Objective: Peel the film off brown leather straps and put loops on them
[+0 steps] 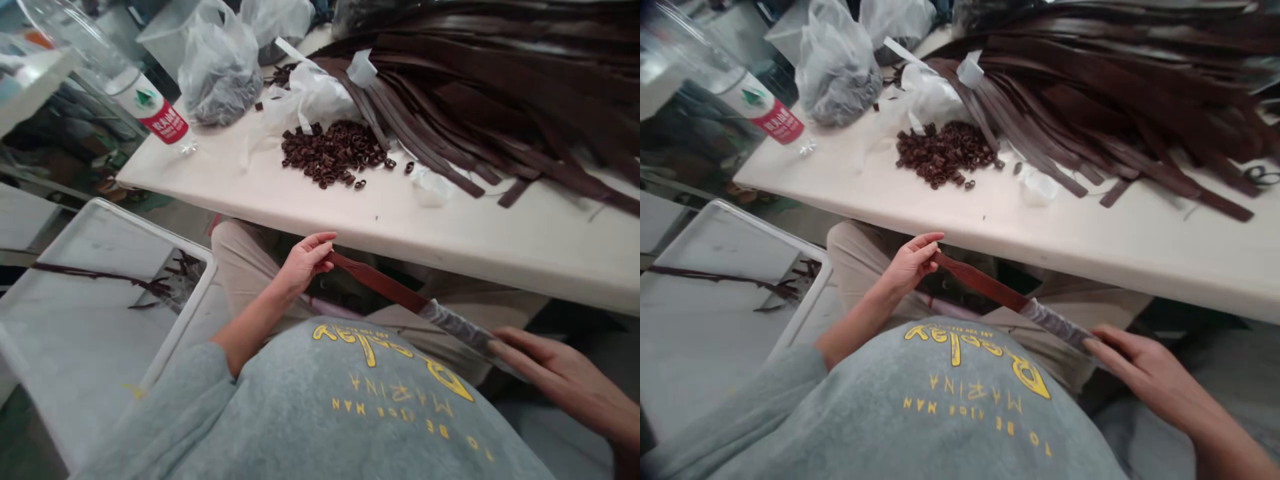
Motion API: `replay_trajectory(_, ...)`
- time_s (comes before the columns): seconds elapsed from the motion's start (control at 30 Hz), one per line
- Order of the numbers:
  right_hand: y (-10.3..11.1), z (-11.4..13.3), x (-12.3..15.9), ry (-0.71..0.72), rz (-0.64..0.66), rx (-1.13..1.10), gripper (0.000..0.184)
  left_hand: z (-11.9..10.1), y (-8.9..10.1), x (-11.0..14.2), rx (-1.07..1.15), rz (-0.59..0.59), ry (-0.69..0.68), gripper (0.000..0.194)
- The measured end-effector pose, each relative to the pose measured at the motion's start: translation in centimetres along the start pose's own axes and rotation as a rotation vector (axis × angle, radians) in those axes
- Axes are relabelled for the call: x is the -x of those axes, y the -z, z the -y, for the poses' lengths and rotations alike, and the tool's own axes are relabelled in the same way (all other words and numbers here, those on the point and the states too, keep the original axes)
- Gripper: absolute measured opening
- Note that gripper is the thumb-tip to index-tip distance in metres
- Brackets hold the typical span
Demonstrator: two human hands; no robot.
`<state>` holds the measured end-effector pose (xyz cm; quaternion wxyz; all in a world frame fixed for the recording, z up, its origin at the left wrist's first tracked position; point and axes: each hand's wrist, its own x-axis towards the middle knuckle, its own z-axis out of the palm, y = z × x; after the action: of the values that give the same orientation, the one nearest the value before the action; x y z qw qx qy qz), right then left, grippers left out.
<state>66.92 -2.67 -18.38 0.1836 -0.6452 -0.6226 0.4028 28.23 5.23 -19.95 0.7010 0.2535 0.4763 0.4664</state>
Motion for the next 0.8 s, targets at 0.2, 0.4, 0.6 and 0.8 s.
replay_trajectory(0.2, -5.3, 5.5, -3.4, 0.125, 0.279, -0.013, 0.032, 2.1, -2.4, 0.7, 0.012, 0.066, 0.112, 0.04)
replay_trajectory(0.4, -9.0, 11.2, -5.9, 0.183, 0.289, -0.139, 0.03, 3.0, -3.3, 0.8, -0.016, 0.08, 0.114, 0.043)
replay_trajectory(0.6, -8.6, 10.8, -6.3, 0.141, 0.308, -0.203, 0.033, 2.0, -2.4, 1.2, -0.12, 0.167, 0.094, 0.041)
replay_trajectory(0.8, -9.9, 10.3, -6.1, 0.28, 0.085, 0.017, 0.02, 2.3, -2.3, 1.0, -0.227, 0.15, 0.089, 0.027)
